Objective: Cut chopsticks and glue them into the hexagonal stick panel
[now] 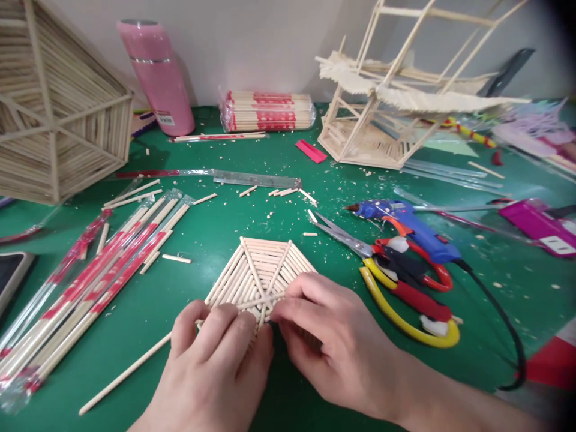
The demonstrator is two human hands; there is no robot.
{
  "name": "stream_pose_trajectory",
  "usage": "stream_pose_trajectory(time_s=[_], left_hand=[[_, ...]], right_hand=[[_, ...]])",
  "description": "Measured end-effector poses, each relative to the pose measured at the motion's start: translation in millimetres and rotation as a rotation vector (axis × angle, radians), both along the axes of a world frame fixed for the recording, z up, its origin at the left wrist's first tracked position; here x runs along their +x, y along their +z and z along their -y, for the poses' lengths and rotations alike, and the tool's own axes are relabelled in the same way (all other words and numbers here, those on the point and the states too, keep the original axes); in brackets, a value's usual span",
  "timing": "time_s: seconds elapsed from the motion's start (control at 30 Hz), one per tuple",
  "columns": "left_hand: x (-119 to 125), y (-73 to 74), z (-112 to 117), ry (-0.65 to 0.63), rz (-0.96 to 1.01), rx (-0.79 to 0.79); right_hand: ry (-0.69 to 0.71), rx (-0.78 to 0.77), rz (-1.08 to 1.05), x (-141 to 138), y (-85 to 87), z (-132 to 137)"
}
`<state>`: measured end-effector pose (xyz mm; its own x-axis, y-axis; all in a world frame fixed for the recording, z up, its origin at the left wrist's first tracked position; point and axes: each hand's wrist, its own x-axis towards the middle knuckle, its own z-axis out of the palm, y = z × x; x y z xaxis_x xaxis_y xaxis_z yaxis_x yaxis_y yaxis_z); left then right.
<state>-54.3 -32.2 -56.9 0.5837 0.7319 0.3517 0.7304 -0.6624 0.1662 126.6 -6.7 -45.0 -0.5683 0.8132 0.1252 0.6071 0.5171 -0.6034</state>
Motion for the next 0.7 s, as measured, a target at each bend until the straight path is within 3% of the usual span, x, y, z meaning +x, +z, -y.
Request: stream_pose_trajectory(time_s=[0.7], left_hand=[[3.2,-4.0,3.9,0.045,-0.019,0.042]], right_hand=[[0.007,-0.03,0.011,-0.4,1.0,-0.2]])
